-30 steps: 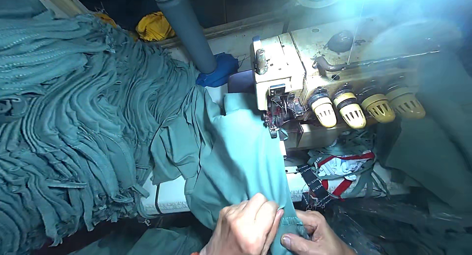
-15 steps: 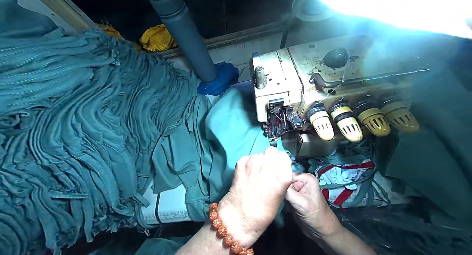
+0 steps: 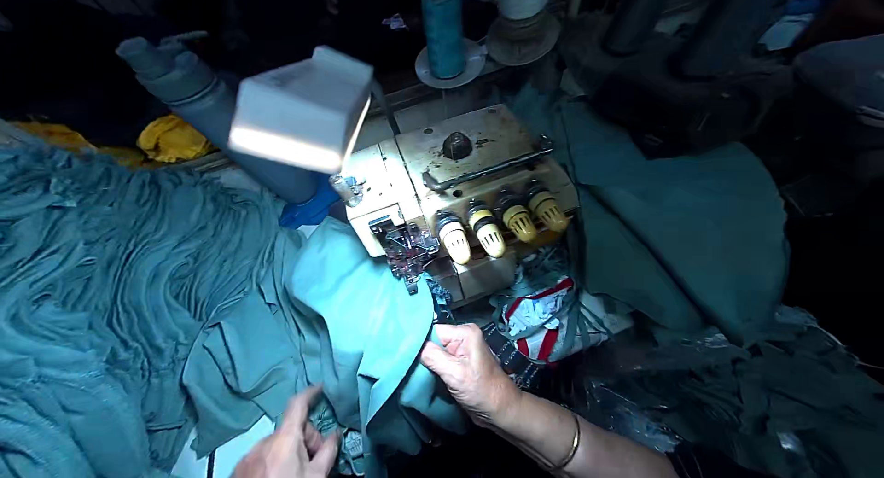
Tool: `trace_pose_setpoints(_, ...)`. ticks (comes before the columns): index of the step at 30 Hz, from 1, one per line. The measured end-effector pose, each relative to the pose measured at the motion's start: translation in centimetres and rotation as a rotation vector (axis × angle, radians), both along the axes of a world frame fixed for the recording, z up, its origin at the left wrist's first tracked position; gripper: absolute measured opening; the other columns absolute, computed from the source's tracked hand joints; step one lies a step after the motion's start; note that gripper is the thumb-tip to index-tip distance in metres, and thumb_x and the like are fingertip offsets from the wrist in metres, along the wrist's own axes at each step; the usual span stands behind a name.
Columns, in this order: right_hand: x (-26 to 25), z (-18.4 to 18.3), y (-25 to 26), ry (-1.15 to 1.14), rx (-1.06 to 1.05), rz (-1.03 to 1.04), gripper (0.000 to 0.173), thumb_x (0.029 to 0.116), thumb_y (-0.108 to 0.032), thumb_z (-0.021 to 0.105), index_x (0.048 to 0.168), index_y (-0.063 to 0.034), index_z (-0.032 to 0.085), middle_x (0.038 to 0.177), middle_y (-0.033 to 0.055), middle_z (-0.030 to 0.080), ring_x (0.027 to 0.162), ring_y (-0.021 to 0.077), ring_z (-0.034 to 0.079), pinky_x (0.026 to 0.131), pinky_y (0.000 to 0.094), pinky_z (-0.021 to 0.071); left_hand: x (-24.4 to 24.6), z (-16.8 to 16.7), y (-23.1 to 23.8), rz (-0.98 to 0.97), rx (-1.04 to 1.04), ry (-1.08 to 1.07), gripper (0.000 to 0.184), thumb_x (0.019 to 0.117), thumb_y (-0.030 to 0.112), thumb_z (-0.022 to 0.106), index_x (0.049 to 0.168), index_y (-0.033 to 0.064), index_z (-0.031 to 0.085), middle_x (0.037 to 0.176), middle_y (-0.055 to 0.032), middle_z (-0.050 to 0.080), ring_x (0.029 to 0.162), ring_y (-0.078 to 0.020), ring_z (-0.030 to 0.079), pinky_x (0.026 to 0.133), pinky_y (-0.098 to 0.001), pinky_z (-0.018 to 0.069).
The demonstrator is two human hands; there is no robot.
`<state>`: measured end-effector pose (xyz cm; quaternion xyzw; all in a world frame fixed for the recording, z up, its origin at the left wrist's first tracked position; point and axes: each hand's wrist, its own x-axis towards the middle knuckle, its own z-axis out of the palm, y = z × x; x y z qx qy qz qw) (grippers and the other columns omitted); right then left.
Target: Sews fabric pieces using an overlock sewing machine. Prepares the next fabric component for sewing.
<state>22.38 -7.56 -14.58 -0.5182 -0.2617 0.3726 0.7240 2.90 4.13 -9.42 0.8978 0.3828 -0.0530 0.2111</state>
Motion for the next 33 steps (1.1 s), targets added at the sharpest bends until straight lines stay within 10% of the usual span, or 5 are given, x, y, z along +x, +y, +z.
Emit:
trace_pose_setpoints(11,-0.2,0.9,-6.1,-0.285,0.256,0.324,0.01,0.0929,-0.012,0.069,0.088,-0.0043,0.072,0.084,-0.0065,0.07,0.082,-0.0056,0.064,0.075,0.017,0.055,-5.2,2.2,5.1,0.421,0.602,-0.758,0.033,0.0981,0.002,0.052,0.123,-0.0204,0.053,0.091,-0.025,0.06,0.073,-0.0124,0.05,0.069,-0.0278,0.0481)
trace_pose_setpoints(17,-2.2,-6.2,-8.7,-0.358,-0.171,0.528,0.024,0.0945,-0.021,0.067,0.09,0.0016,0.073,0.082,0.0048,0.072,0.078,0.0063,0.068,0.076,0.0299,0.0567,-4.2,0.8,7.5,0.218,0.325,-0.031,0.039,0.1052,0.005,0.051,0.144,0.0045,0.057,0.119,-0.0352,0.066,0.11,-0.0596,0.062,0.09,-0.0772,0.0451)
trace_pose_setpoints(22,-2.9,-8.6,-10.4,-0.527,-0.232,0.484,0.037,0.0983,-0.028,0.062,0.082,0.0036,0.072,0.079,0.0142,0.071,0.075,0.0189,0.069,0.072,0.0393,0.0553,0.2,-2.6,-1.6,0.096,0.54,-0.571,0.025,0.0943,0.013,0.058,0.104,-0.0061,0.072,0.088,-0.0191,0.072,0.074,-0.0286,0.07,0.068,-0.0456,0.0585)
trace_pose_setpoints(28,-2.6,-7.5,-9.7,-0.655,0.232,0.601,0.034,0.1003,-0.018,0.064,0.073,0.0016,0.065,0.07,0.014,0.064,0.07,0.0194,0.064,0.067,0.0302,0.0519,5.0,-8.5,-4.7,-0.05,0.518,-0.665,0.02,0.0853,0.012,0.064,0.098,0.0044,0.078,0.099,-0.0107,0.076,0.093,-0.0261,0.073,0.079,-0.0432,0.0587)
trace_pose_setpoints(33,-3.0,-8.8,-11.0,-0.674,-0.082,0.013,0.035,0.0939,-0.027,0.072,0.109,0.0042,0.073,0.096,0.0112,0.075,0.087,0.0097,0.072,0.079,0.0248,0.06,4.6,-5.0,-3.4,0.075,0.378,-0.741,0.019,0.0841,0.005,0.054,0.081,0.0033,0.073,0.075,-0.0023,0.067,0.067,-0.0022,0.062,0.063,-0.0153,0.0514)
